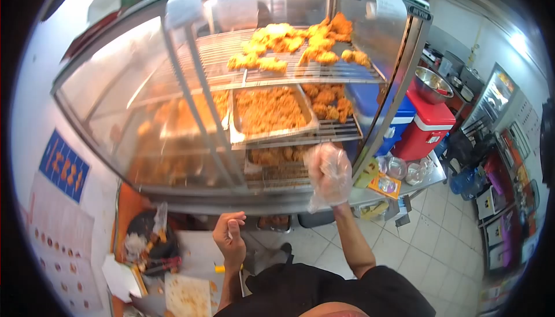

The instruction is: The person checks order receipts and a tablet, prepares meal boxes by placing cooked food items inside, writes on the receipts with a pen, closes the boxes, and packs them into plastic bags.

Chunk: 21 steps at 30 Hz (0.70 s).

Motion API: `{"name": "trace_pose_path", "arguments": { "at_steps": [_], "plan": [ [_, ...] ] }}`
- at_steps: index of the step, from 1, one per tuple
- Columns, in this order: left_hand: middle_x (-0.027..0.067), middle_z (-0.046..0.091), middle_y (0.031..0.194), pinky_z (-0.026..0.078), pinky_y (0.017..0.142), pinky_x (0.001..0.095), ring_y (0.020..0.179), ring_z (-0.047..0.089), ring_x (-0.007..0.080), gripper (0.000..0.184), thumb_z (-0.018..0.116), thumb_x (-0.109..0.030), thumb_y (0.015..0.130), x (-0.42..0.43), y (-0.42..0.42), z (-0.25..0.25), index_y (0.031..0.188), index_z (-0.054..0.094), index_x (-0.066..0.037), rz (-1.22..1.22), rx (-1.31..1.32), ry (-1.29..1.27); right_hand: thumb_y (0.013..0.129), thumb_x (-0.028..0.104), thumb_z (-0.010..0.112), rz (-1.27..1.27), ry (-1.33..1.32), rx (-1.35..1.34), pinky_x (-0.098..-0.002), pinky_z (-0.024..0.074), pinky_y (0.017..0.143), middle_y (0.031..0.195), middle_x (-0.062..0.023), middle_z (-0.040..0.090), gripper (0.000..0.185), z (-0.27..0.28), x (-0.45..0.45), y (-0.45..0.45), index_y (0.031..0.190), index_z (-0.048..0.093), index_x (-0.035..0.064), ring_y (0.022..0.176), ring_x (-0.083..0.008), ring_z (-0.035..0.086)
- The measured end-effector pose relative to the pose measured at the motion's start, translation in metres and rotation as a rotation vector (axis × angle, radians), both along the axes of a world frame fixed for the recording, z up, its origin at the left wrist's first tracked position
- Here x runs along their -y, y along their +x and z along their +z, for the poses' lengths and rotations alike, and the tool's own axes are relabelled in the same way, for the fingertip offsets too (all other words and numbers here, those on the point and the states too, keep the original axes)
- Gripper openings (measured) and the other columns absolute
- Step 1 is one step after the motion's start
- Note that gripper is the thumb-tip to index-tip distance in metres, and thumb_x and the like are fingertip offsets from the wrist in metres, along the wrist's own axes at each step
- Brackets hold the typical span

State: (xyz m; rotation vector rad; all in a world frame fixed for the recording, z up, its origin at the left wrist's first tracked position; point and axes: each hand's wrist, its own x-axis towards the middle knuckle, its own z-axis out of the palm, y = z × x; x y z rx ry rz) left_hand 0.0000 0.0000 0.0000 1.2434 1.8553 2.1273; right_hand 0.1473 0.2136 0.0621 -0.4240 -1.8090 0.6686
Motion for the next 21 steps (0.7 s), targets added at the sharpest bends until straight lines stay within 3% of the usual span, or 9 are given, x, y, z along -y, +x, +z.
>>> {"name": "trace_pose_path", "arguments": {
  "at_steps": [2, 3, 9, 11, 14, 16, 19, 21],
  "plan": [
    [0.0116, 0.064, 0.084, 0.048, 0.071, 0.0292, 0.074, 0.06, 0.0176, 0.035, 0.046, -0.027, 0.102, -0.01, 0.005, 0.021, 0.098, 0.064, 0.002, -0.014, -0.022, 0.14, 0.086, 0.005, 0.064, -0.045, -0.057, -0.086, -0.0313, 0.0483, 0.066, 0.097, -0.0093, 0.063, 0.016, 0.071, 0.012, -0.001, 0.101, 0.063, 0.0043, 0.077, -0.0182, 0.061],
    [0.0122, 0.064, 0.084, 0.047, 0.068, 0.0287, 0.072, 0.059, 0.0176, 0.04, 0.045, -0.031, 0.103, -0.068, -0.071, 0.086, 0.094, 0.063, 0.004, 0.015, -0.196, 0.197, 0.086, 0.005, 0.064, -0.051, -0.086, -0.265, -0.0311, 0.0484, 0.065, 0.097, -0.0093, 0.063, 0.016, 0.114, -0.031, -0.045, 0.101, 0.063, 0.0041, 0.076, -0.0182, 0.061],
    [0.0147, 0.061, 0.085, 0.046, 0.07, 0.0308, 0.078, 0.058, 0.0202, 0.039, 0.042, -0.033, 0.103, -0.131, -0.09, 0.131, 0.101, 0.058, 0.003, -0.178, -0.248, 0.556, 0.085, 0.004, 0.064, -0.273, -0.002, -0.625, -0.0302, 0.0491, 0.065, 0.096, -0.0095, 0.062, 0.016, 0.18, -0.094, -0.01, 0.101, 0.062, 0.0029, 0.075, -0.0178, 0.061],
    [0.0147, 0.061, 0.09, 0.048, 0.075, 0.033, 0.08, 0.058, 0.0209, 0.034, 0.042, -0.027, 0.104, -0.143, -0.094, 0.14, 0.104, 0.057, 0.004, -0.238, -0.259, 0.594, 0.085, 0.004, 0.063, -0.323, 0.035, -0.657, -0.0299, 0.0493, 0.064, 0.095, -0.0096, 0.062, 0.016, 0.192, -0.106, 0.001, 0.101, 0.062, 0.0025, 0.075, -0.0177, 0.06],
    [0.0156, 0.059, 0.093, 0.048, 0.076, 0.0343, 0.081, 0.056, 0.0227, 0.032, 0.045, -0.027, 0.102, -0.168, -0.093, 0.15, 0.105, 0.055, 0.003, 0.119, -0.146, 0.612, 0.085, 0.003, 0.063, -0.339, 0.061, -0.632, -0.0294, 0.0496, 0.064, 0.095, -0.0097, 0.062, 0.016, 0.193, -0.11, -0.007, 0.101, 0.062, 0.002, 0.074, -0.0175, 0.06],
    [0.0222, 0.059, 0.116, 0.049, 0.091, 0.039, 0.105, 0.06, 0.0282, 0.028, 0.052, -0.019, 0.098, -0.186, -0.093, 0.177, 0.113, 0.051, 0.004, 0.104, -0.225, 0.702, 0.085, 0.003, 0.063, -0.333, 0.071, -0.578, -0.0291, 0.0498, 0.064, 0.095, -0.0097, 0.062, 0.016, 0.184, -0.102, -0.021, 0.101, 0.062, 0.0016, 0.073, -0.0174, 0.06],
    [0.024, 0.049, 0.134, 0.04, 0.105, 0.042, 0.124, 0.052, 0.032, 0.044, 0.063, -0.006, 0.09, -0.209, -0.09, 0.213, 0.127, 0.039, -0.002, 0.037, -0.192, 0.775, 0.085, 0.002, 0.062, -0.353, 0.114, -0.478, -0.0287, 0.0502, 0.063, 0.094, -0.0098, 0.062, 0.016, 0.174, -0.083, -0.042, 0.101, 0.061, 0.001, 0.073, -0.0172, 0.06],
    [0.0246, 0.045, 0.137, 0.035, 0.109, 0.0444, 0.129, 0.046, 0.0319, 0.058, 0.072, -0.007, 0.083, -0.221, -0.089, 0.23, 0.129, 0.037, -0.005, 0.015, -0.27, 0.766, 0.085, 0.002, 0.062, -0.398, 0.16, -0.399, -0.0284, 0.0504, 0.063, 0.094, -0.0099, 0.061, 0.016, 0.167, -0.073, -0.049, 0.101, 0.061, 0.0006, 0.072, -0.0171, 0.06]
  ]
}}
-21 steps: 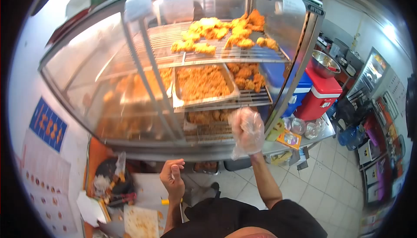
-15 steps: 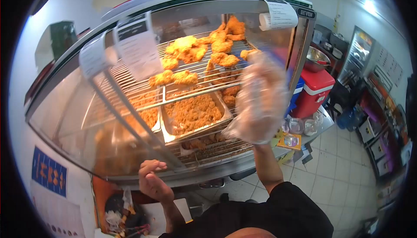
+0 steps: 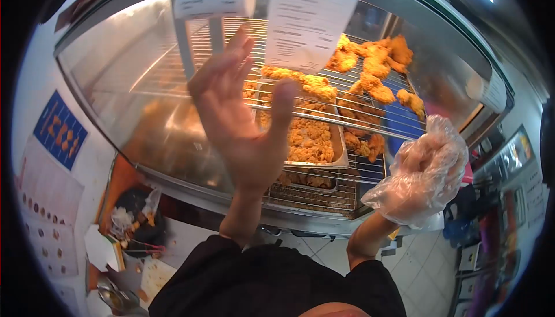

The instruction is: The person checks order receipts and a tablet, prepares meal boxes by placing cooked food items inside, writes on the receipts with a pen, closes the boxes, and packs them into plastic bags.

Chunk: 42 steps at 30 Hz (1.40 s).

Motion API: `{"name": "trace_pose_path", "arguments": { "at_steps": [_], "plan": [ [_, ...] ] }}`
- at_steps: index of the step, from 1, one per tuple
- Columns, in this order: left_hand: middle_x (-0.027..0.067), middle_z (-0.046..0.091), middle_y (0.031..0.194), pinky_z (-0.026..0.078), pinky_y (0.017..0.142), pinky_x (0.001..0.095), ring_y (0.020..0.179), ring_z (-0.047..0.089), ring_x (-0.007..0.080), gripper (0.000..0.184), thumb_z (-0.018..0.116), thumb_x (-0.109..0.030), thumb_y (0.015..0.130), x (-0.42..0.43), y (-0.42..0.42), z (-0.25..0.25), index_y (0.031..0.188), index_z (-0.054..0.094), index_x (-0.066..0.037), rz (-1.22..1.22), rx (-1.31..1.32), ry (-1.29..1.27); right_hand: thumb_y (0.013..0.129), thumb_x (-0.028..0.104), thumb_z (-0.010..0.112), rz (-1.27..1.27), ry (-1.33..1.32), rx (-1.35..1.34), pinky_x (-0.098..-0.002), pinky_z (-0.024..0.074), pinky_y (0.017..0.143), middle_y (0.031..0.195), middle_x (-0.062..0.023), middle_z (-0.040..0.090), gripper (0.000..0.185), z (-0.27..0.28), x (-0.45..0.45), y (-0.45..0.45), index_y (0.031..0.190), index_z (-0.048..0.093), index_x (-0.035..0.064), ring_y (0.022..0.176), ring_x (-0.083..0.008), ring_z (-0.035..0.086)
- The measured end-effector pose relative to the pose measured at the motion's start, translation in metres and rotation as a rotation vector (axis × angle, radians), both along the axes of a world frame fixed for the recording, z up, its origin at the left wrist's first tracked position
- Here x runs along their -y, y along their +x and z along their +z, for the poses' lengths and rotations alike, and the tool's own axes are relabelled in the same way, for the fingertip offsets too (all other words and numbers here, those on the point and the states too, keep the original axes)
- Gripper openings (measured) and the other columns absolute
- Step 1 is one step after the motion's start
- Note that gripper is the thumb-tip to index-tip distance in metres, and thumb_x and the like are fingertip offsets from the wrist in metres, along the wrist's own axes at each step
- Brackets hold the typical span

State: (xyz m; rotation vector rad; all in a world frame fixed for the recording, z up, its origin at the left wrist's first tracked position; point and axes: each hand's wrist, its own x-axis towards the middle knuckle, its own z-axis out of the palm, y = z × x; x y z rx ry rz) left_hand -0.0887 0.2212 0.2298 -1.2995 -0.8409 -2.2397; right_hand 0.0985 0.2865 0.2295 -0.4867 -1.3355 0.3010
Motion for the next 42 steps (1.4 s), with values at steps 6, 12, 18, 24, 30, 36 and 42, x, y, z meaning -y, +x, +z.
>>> {"name": "trace_pose_path", "arguments": {
  "at_steps": [6, 12, 18, 24, 30, 36, 42],
  "plan": [
    [0.0179, 0.052, 0.122, 0.041, 0.102, 0.0373, 0.114, 0.054, 0.0244, 0.062, 0.071, 0.003, 0.08, -0.018, 0.004, 0.014, 0.13, 0.035, -0.005, 0.041, -0.093, 0.036, 0.093, 0.003, 0.052, 0.041, 0.026, -0.044, -0.0215, 0.0416, 0.047, 0.089, -0.0093, 0.059, 0.011, -0.015, -0.007, -0.002, 0.097, 0.059, -0.0037, 0.054, -0.0103, 0.049],
    [0.0201, 0.053, 0.117, 0.046, 0.095, 0.0369, 0.111, 0.056, 0.0249, 0.058, 0.071, -0.001, 0.081, -0.017, 0.008, 0.009, 0.126, 0.034, -0.003, -0.022, -0.051, 0.071, 0.1, 0.021, 0.046, 0.184, -0.08, -0.225, -0.0191, 0.0345, 0.043, 0.077, -0.0042, 0.053, 0.028, -0.012, -0.004, 0.01, 0.089, 0.056, -0.0018, 0.051, -0.0065, 0.041],
    [0.0194, 0.062, 0.113, 0.052, 0.087, 0.0353, 0.103, 0.063, 0.0275, 0.031, 0.063, 0.01, 0.081, 0.046, 0.042, -0.02, 0.11, 0.059, 0.002, -0.366, -0.293, -0.232, 0.099, 0.022, 0.048, 0.389, -0.168, -0.435, -0.019, 0.0306, 0.042, 0.072, -0.0025, 0.05, 0.026, -0.007, 0.019, -0.007, 0.088, 0.056, 0.0001, 0.05, -0.0063, 0.038],
    [0.0166, 0.056, 0.128, 0.046, 0.099, 0.0365, 0.122, 0.053, 0.0239, 0.039, 0.063, 0.007, 0.087, 0.178, 0.091, -0.104, 0.125, 0.056, 0.001, -0.307, 0.367, -0.162, 0.098, 0.022, 0.049, 0.923, -0.398, -0.244, -0.0197, 0.028, 0.041, 0.069, -0.0019, 0.048, 0.025, -0.053, 0.087, -0.039, 0.086, 0.056, 0.0009, 0.049, -0.0069, 0.036],
    [0.018, 0.059, 0.121, 0.045, 0.093, 0.0313, 0.112, 0.057, 0.0207, 0.035, 0.059, 0.009, 0.088, 0.323, 0.209, -0.142, 0.122, 0.061, 0.005, 0.392, 0.704, -0.305, 0.094, 0.017, 0.049, 1.448, -0.374, 0.276, -0.0224, 0.0348, 0.042, 0.071, -0.0041, 0.052, 0.018, -0.134, 0.187, -0.09, 0.082, 0.053, 0.0036, 0.048, -0.0088, 0.041],
    [0.017, 0.05, 0.137, 0.044, 0.098, 0.0301, 0.121, 0.052, 0.0197, 0.051, 0.062, 0.008, 0.086, 0.441, 0.297, -0.145, 0.135, 0.048, 0.007, 1.038, 0.778, -0.212, 0.097, 0.018, 0.052, 2.208, -0.82, 0.761, -0.023, 0.0349, 0.048, 0.065, 0.0037, 0.046, 0.019, -0.202, 0.365, -0.127, 0.083, 0.058, 0.0063, 0.051, -0.008, 0.041],
    [0.019, 0.041, 0.144, 0.049, 0.097, 0.0308, 0.124, 0.051, 0.0224, 0.065, 0.066, 0.011, 0.082, 0.571, 0.317, -0.149, 0.141, 0.039, 0.008, 1.248, 0.723, -0.146, 0.101, 0.031, 0.05, 2.292, -0.15, 1.184, -0.0229, 0.0389, 0.055, 0.072, -0.0005, 0.054, 0.034, -0.221, 0.576, -0.135, 0.099, 0.066, 0.0019, 0.059, -0.0069, 0.047]
  ]
}}
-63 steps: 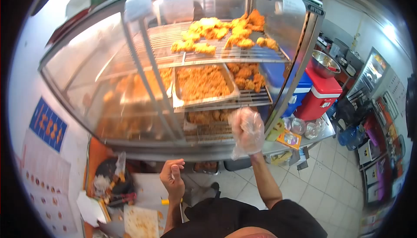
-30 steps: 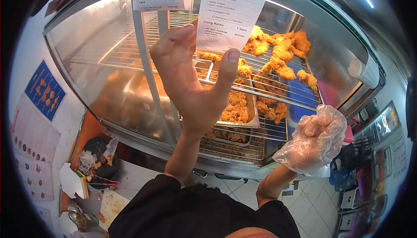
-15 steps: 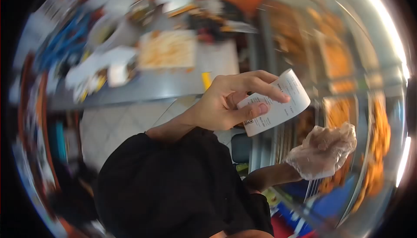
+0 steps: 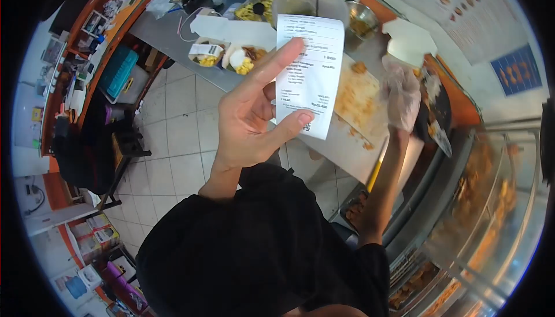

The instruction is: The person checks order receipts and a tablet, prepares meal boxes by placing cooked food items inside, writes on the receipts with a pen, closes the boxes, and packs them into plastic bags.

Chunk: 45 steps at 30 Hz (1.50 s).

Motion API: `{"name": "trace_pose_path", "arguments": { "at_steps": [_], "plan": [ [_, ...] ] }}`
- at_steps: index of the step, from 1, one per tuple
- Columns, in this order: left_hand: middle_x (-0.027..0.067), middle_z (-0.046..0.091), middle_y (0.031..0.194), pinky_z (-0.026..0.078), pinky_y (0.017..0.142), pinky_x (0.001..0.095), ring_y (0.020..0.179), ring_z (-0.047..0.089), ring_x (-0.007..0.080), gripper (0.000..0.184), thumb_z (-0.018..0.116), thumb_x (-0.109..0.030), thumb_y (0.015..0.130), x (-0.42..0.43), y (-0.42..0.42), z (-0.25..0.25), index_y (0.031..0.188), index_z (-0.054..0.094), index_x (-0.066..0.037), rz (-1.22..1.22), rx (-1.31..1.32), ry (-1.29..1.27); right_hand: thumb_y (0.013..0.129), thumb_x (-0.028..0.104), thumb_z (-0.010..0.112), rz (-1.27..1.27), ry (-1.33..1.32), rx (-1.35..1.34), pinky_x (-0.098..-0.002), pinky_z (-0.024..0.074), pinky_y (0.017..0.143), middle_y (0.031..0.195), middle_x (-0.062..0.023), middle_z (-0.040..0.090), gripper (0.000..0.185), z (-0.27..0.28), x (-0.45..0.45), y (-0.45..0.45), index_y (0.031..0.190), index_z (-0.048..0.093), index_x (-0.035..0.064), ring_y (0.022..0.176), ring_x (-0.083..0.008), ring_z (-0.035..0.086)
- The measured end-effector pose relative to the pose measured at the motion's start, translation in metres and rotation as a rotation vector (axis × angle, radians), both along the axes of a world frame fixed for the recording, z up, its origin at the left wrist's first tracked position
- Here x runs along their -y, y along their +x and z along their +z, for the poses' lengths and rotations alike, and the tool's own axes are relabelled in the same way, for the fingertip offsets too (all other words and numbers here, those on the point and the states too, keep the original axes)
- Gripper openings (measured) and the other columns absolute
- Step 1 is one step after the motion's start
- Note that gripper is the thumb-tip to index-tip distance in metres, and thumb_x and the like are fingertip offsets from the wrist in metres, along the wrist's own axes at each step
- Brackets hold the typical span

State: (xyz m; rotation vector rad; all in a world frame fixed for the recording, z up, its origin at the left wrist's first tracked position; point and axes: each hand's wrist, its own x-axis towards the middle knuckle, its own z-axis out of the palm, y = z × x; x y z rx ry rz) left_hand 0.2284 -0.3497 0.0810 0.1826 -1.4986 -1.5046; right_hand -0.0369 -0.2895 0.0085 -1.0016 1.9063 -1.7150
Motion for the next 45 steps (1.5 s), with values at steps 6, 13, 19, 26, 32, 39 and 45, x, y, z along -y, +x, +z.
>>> {"name": "trace_pose_path", "arguments": {
  "at_steps": [6, 13, 19, 26, 32, 39, 45],
  "plan": [
    [0.0205, 0.035, 0.147, 0.05, 0.098, 0.0335, 0.129, 0.047, 0.0279, 0.072, 0.067, 0.016, 0.076, 0.168, -0.002, -0.02, 0.141, 0.036, 0.01, -0.014, 0.016, 0.032, 0.096, 0.019, 0.054, 0.145, 0.207, -0.656, -0.0338, 0.0503, 0.069, 0.084, -0.007, 0.065, 0.023, -0.062, 0.25, -0.072, 0.11, 0.064, 0.0031, 0.076, -0.0199, 0.063],
    [0.0225, 0.036, 0.146, 0.053, 0.096, 0.035, 0.127, 0.05, 0.0297, 0.073, 0.066, 0.018, 0.076, 0.321, -0.009, -0.03, 0.141, 0.034, 0.011, -0.003, 0.122, 0.14, 0.09, 0.016, 0.061, 0.758, 0.735, 0.65, -0.0394, 0.0525, 0.06, 0.083, -0.0112, 0.068, 0.019, -0.176, 0.398, -0.156, 0.102, 0.064, 0.0017, 0.067, -0.0296, 0.066],
    [0.023, 0.035, 0.147, 0.054, 0.093, 0.0331, 0.127, 0.05, 0.0294, 0.073, 0.065, 0.018, 0.076, 0.4, -0.021, -0.054, 0.141, 0.034, 0.011, -0.021, 0.125, 0.206, 0.089, 0.031, 0.06, 0.557, 1.118, -0.313, -0.0403, 0.0516, 0.061, 0.08, -0.0188, 0.068, 0.032, -0.201, 0.466, -0.102, 0.097, 0.066, 0.0001, 0.067, -0.033, 0.066],
    [0.0266, 0.037, 0.146, 0.045, 0.103, 0.0378, 0.127, 0.05, 0.0313, 0.079, 0.065, 0.016, 0.079, 0.413, -0.028, -0.069, 0.146, 0.024, 0.009, -0.045, 0.214, 0.314, 0.088, 0.044, 0.058, 0.323, 1.045, -0.6, -0.0362, 0.0512, 0.058, 0.065, -0.0164, 0.065, 0.047, -0.192, 0.403, -0.108, 0.072, 0.068, 0.0009, 0.06, -0.0261, 0.065],
    [0.0303, 0.038, 0.143, 0.044, 0.103, 0.0393, 0.129, 0.047, 0.0324, 0.08, 0.068, 0.013, 0.077, 0.418, -0.032, -0.087, 0.144, 0.026, 0.012, 0.007, 0.222, 0.303, 0.089, 0.033, 0.061, 0.506, 0.943, -0.347, -0.0324, 0.0495, 0.048, 0.055, -0.0111, 0.062, 0.039, -0.191, 0.385, -0.095, 0.066, 0.066, 0.0011, 0.05, -0.0183, 0.063],
    [0.032, 0.039, 0.141, 0.044, 0.103, 0.0389, 0.129, 0.048, 0.0325, 0.08, 0.069, 0.012, 0.075, 0.414, -0.038, -0.091, 0.143, 0.027, 0.013, 0.015, 0.184, 0.309, 0.088, 0.015, 0.063, 0.189, 0.855, 0.172, -0.0272, 0.0481, 0.047, 0.064, -0.0061, 0.062, 0.016, -0.214, 0.388, -0.07, 0.079, 0.064, 0.0019, 0.054, -0.014, 0.06],
    [0.0323, 0.037, 0.143, 0.043, 0.103, 0.0382, 0.13, 0.046, 0.0322, 0.079, 0.067, 0.013, 0.076, 0.42, -0.031, -0.089, 0.144, 0.025, 0.014, -0.003, 0.17, 0.283, 0.092, 0.012, 0.061, 0.16, 0.558, 0.413, -0.0253, 0.0501, 0.054, 0.072, -0.0035, 0.062, 0.013, -0.148, 0.388, -0.042, 0.089, 0.066, 0.001, 0.061, -0.0103, 0.058]
  ]
}}
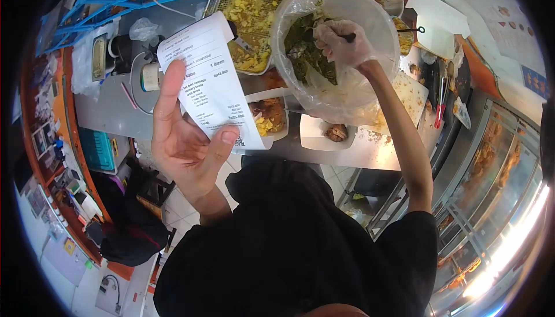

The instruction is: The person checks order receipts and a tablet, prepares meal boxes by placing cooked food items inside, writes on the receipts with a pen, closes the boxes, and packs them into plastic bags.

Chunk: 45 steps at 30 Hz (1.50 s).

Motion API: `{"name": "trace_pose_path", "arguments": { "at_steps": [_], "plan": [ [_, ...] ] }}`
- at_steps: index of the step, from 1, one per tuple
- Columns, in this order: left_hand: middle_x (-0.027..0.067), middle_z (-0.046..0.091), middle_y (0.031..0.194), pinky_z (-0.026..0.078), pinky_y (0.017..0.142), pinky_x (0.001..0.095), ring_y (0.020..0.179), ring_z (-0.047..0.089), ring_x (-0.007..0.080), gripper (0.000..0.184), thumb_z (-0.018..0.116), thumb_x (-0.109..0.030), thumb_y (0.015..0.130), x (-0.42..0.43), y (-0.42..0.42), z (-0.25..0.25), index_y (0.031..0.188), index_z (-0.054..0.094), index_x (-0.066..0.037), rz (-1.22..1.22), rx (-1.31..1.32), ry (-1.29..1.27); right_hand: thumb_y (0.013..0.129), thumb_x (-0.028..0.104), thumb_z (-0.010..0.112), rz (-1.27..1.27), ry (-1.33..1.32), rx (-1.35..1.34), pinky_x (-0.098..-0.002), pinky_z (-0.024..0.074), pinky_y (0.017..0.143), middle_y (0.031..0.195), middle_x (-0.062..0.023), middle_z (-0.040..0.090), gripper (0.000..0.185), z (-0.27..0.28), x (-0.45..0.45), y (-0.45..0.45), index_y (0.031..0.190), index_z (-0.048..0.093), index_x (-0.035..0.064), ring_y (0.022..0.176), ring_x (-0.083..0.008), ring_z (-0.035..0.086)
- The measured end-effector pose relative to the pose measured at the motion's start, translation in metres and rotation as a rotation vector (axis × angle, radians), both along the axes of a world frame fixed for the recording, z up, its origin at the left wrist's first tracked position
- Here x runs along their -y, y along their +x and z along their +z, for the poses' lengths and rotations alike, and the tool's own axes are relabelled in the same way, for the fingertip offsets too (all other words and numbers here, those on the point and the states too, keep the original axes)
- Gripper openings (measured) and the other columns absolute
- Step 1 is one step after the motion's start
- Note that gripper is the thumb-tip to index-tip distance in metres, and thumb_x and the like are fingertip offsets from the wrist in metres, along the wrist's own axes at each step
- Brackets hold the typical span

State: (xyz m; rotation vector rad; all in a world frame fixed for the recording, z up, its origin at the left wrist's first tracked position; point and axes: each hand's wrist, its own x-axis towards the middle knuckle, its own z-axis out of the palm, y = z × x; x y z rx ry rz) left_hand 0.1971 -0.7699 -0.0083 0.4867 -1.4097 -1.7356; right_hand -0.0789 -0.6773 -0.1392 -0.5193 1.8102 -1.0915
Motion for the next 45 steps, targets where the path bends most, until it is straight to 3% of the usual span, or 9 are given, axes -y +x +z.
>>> {"name": "trace_pose_path", "arguments": {
  "at_steps": [3, 9, 16, 23, 24, 34, 36, 41, 45],
  "plan": [
    [0.0319, 0.037, 0.143, 0.043, 0.103, 0.0382, 0.131, 0.045, 0.0321, 0.079, 0.066, 0.014, 0.077, 0.003, 0.001, -0.001, 0.144, 0.024, 0.014, -0.01, -0.012, -0.009, 0.089, 0.017, 0.065, 0.086, -0.345, -0.323, -0.0247, 0.0454, 0.058, 0.071, -0.0038, 0.064, 0.019, -0.039, -0.006, -0.003, 0.085, 0.068, -0.0007, 0.061, -0.0083, 0.054],
    [0.0312, 0.036, 0.144, 0.043, 0.104, 0.0388, 0.132, 0.044, 0.0321, 0.079, 0.065, 0.014, 0.078, 0.005, 0.001, -0.004, 0.144, 0.023, 0.014, -0.049, -0.041, -0.015, 0.088, 0.013, 0.065, -0.002, -0.264, -0.213, -0.0276, 0.0443, 0.061, 0.069, -0.005, 0.06, 0.013, -0.042, -0.007, 0.001, 0.084, 0.065, 0.0001, 0.063, -0.0103, 0.051],
    [0.03, 0.036, 0.145, 0.044, 0.104, 0.0392, 0.131, 0.044, 0.0322, 0.079, 0.066, 0.014, 0.078, 0.005, 0.002, -0.003, 0.144, 0.022, 0.014, -0.031, -0.067, 0.009, 0.089, 0.006, 0.067, 0.318, -0.348, -0.468, -0.0225, 0.0449, 0.061, 0.077, -0.0027, 0.065, 0.014, -0.036, -0.002, 0.029, 0.098, 0.067, -0.0034, 0.066, -0.0069, 0.054],
    [0.0323, 0.036, 0.143, 0.042, 0.104, 0.0377, 0.131, 0.044, 0.0323, 0.079, 0.066, 0.014, 0.077, 0.009, 0.014, -0.002, 0.144, 0.023, 0.015, 0.012, -0.052, 0.0, 0.089, 0.012, 0.069, -0.049, -0.207, 0.23, -0.0311, 0.0581, 0.077, 0.091, -0.0122, 0.07, 0.027, -0.006, -0.027, 0.019, 0.108, 0.065, -0.0072, 0.084, -0.0192, 0.069],
    [0.0326, 0.036, 0.143, 0.042, 0.104, 0.0377, 0.131, 0.044, 0.0323, 0.08, 0.066, 0.014, 0.076, 0.009, 0.015, -0.002, 0.144, 0.024, 0.015, 0.018, -0.052, -0.002, 0.093, 0.015, 0.065, -0.057, -0.281, 0.23, -0.0351, 0.0593, 0.08, 0.104, -0.0212, 0.069, 0.033, -0.004, -0.034, 0.018, 0.114, 0.061, -0.009, 0.086, -0.0257, 0.07],
    [0.0306, 0.036, 0.144, 0.04, 0.105, 0.0373, 0.132, 0.043, 0.0322, 0.081, 0.067, 0.011, 0.074, -0.001, 0.016, 0.011, 0.143, 0.026, 0.014, 0.124, 0.035, -0.029, 0.096, 0.024, 0.06, -0.422, -0.549, 0.403, -0.0362, 0.0513, 0.089, 0.113, -0.0209, 0.062, 0.04, 0.031, -0.117, 0.0, 0.122, 0.05, -0.0058, 0.096, -0.0253, 0.064],
    [0.026, 0.036, 0.147, 0.028, 0.113, 0.0415, 0.136, 0.038, 0.0309, 0.081, 0.071, -0.001, 0.077, -0.003, 0.02, 0.013, 0.145, 0.028, 0.01, 0.112, 0.118, -0.086, 0.094, 0.024, 0.062, -0.539, -0.606, 0.387, -0.0395, 0.0533, 0.086, 0.11, -0.0212, 0.065, 0.039, 0.024, -0.141, 0.006, 0.119, 0.054, -0.0051, 0.095, -0.0288, 0.066],
    [0.026, 0.033, 0.148, 0.028, 0.114, 0.0432, 0.136, 0.037, 0.0321, 0.077, 0.066, 0.004, 0.078, -0.013, 0.021, 0.018, 0.144, 0.027, 0.012, 0.115, 0.092, -0.188, 0.094, 0.025, 0.064, -0.716, -0.743, 0.418, -0.0422, 0.0537, 0.081, 0.096, -0.0181, 0.069, 0.034, 0.022, -0.205, 0.048, 0.113, 0.058, -0.0021, 0.091, -0.0289, 0.068],
    [0.025, 0.033, 0.149, 0.028, 0.115, 0.0429, 0.137, 0.037, 0.0314, 0.073, 0.064, 0.007, 0.077, -0.024, 0.025, 0.022, 0.143, 0.031, 0.011, 0.122, 0.09, -0.218, 0.092, 0.024, 0.065, -0.838, -0.505, 0.283, -0.0436, 0.0558, 0.073, 0.095, -0.0206, 0.068, 0.031, 0.018, -0.265, 0.1, 0.105, 0.061, -0.0037, 0.08, -0.0317, 0.068]
  ]
}}
